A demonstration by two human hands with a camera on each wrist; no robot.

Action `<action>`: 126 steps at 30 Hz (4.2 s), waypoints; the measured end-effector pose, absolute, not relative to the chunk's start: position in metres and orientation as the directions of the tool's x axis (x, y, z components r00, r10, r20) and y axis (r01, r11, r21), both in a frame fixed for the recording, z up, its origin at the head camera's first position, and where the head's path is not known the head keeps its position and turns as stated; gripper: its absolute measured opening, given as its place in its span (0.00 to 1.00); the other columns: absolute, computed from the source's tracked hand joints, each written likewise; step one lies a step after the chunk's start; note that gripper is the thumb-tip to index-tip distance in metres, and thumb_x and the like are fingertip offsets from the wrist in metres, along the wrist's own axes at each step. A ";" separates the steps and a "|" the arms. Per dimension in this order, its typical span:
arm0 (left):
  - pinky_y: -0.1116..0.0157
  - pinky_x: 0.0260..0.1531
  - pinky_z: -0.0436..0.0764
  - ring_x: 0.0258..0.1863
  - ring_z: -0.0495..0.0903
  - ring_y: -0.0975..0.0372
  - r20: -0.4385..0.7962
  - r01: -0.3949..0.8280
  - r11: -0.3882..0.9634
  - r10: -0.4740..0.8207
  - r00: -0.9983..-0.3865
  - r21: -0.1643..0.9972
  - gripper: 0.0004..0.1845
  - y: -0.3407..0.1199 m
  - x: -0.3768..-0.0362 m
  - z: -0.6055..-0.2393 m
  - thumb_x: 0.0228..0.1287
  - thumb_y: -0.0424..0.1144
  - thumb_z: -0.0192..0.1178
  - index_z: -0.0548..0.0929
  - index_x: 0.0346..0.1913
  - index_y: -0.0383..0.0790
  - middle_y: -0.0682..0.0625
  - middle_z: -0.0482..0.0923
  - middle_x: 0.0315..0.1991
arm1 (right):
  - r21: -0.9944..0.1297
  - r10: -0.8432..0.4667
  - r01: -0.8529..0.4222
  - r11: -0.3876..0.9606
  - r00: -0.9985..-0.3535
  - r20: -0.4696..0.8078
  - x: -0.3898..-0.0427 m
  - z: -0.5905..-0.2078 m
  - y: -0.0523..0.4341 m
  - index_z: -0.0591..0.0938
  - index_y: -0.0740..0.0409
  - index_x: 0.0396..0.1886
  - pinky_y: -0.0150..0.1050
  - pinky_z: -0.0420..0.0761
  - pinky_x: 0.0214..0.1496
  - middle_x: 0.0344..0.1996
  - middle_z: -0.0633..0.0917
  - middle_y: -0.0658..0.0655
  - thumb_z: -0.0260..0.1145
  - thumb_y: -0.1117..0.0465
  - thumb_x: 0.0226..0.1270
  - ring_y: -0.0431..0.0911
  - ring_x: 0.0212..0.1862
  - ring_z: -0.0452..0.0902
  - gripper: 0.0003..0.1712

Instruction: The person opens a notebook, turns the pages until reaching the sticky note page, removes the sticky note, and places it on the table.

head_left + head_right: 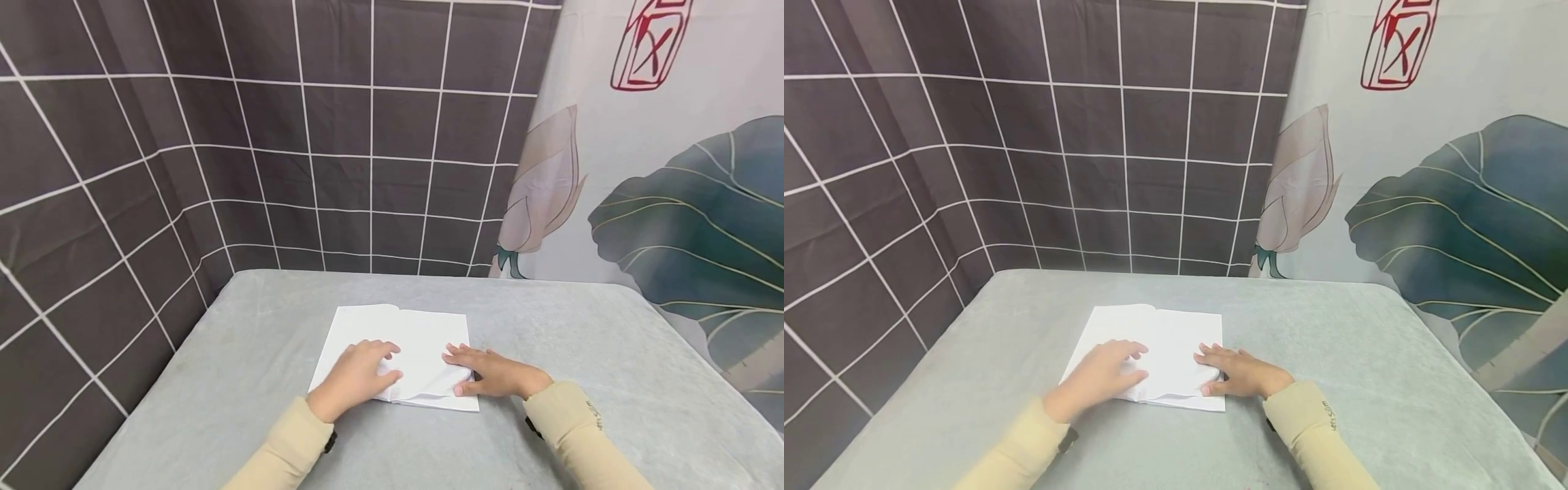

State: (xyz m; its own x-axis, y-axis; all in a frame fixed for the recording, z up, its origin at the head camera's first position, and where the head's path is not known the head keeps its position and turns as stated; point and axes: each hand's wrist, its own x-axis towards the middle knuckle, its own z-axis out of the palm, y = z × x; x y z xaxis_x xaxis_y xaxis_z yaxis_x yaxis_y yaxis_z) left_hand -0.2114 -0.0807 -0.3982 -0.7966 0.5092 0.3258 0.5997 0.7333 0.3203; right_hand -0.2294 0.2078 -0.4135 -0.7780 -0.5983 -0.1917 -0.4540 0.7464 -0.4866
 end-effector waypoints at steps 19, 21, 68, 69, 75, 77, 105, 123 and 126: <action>0.66 0.31 0.72 0.29 0.80 0.64 0.308 0.666 0.744 0.648 -0.697 -0.056 0.15 -0.029 -0.192 -0.410 0.53 0.49 0.69 0.84 0.42 0.48 0.56 0.85 0.31 | -0.481 -0.609 -0.471 0.740 -0.772 -0.180 -0.230 -0.412 0.206 0.65 0.57 0.71 0.72 0.47 0.67 0.74 0.59 0.61 0.63 0.41 0.63 0.63 0.74 0.51 0.42; 0.66 0.31 0.71 0.29 0.80 0.64 0.304 0.667 0.743 0.650 -0.696 -0.062 0.13 -0.028 -0.192 -0.410 0.53 0.48 0.69 0.84 0.41 0.48 0.56 0.85 0.31 | -0.486 -0.608 -0.468 0.738 -0.774 -0.179 -0.229 -0.412 0.206 0.65 0.58 0.71 0.73 0.47 0.66 0.74 0.59 0.62 0.63 0.41 0.63 0.63 0.74 0.51 0.42; 0.69 0.24 0.76 0.24 0.81 0.68 0.361 0.638 0.757 0.561 -0.745 0.139 0.07 -0.022 -0.199 -0.413 0.56 0.30 0.62 0.88 0.31 0.44 0.54 0.87 0.28 | -0.473 -0.518 -0.401 0.784 -0.843 -0.144 -0.221 -0.416 0.203 0.48 0.71 0.74 0.70 0.49 0.68 0.74 0.50 0.70 0.63 0.39 0.61 0.64 0.75 0.46 0.57; 0.70 0.25 0.77 0.25 0.82 0.67 0.359 0.635 0.756 0.555 -0.750 0.160 0.06 -0.023 -0.199 -0.413 0.56 0.30 0.62 0.88 0.32 0.44 0.54 0.87 0.29 | -0.476 -0.512 -0.396 0.785 -0.847 -0.139 -0.221 -0.416 0.204 0.48 0.73 0.73 0.69 0.49 0.68 0.74 0.50 0.72 0.63 0.39 0.61 0.65 0.74 0.46 0.58; 0.73 0.18 0.67 0.17 0.70 0.71 0.328 0.597 0.750 0.509 -0.796 0.286 0.05 -0.028 -0.204 -0.413 0.57 0.31 0.62 0.86 0.29 0.43 0.57 0.81 0.21 | -0.474 -0.476 -0.369 0.800 -0.871 -0.125 -0.221 -0.416 0.206 0.47 0.78 0.71 0.69 0.51 0.68 0.73 0.49 0.75 0.64 0.41 0.62 0.67 0.74 0.46 0.58; 0.73 0.16 0.60 0.15 0.60 0.71 0.315 0.578 0.750 0.491 -0.813 0.322 0.07 -0.029 -0.205 -0.413 0.57 0.31 0.61 0.82 0.24 0.43 0.59 0.71 0.14 | -0.466 -0.465 -0.357 0.809 -0.874 -0.139 -0.220 -0.415 0.207 0.47 0.78 0.71 0.69 0.50 0.68 0.73 0.48 0.75 0.63 0.40 0.63 0.67 0.74 0.46 0.58; 0.69 0.28 0.73 0.24 0.72 0.64 0.031 0.072 0.351 0.123 -0.992 0.934 0.10 -0.086 -0.247 -0.410 0.53 0.35 0.65 0.82 0.36 0.31 0.52 0.76 0.24 | -0.442 -0.536 -0.432 0.786 -0.833 -0.139 -0.221 -0.414 0.210 0.51 0.68 0.74 0.70 0.45 0.68 0.74 0.53 0.68 0.62 0.38 0.62 0.64 0.75 0.47 0.55; 0.65 0.36 0.82 0.34 0.82 0.60 -0.112 -0.109 0.135 0.009 -0.994 0.985 0.23 -0.129 -0.266 -0.415 0.58 0.33 0.62 0.77 0.57 0.30 0.36 0.82 0.46 | -0.440 -0.556 -0.452 0.776 -0.819 -0.139 -0.221 -0.416 0.209 0.53 0.66 0.74 0.70 0.45 0.69 0.74 0.54 0.67 0.62 0.37 0.61 0.63 0.75 0.48 0.54; 0.61 0.43 0.82 0.41 0.82 0.56 -0.127 -0.125 0.165 -0.001 -0.992 0.978 0.23 -0.134 -0.267 -0.416 0.60 0.35 0.62 0.76 0.58 0.31 0.35 0.80 0.50 | -0.440 -0.564 -0.460 0.771 -0.815 -0.136 -0.221 -0.417 0.208 0.54 0.66 0.74 0.71 0.46 0.68 0.74 0.55 0.67 0.63 0.38 0.61 0.64 0.74 0.49 0.53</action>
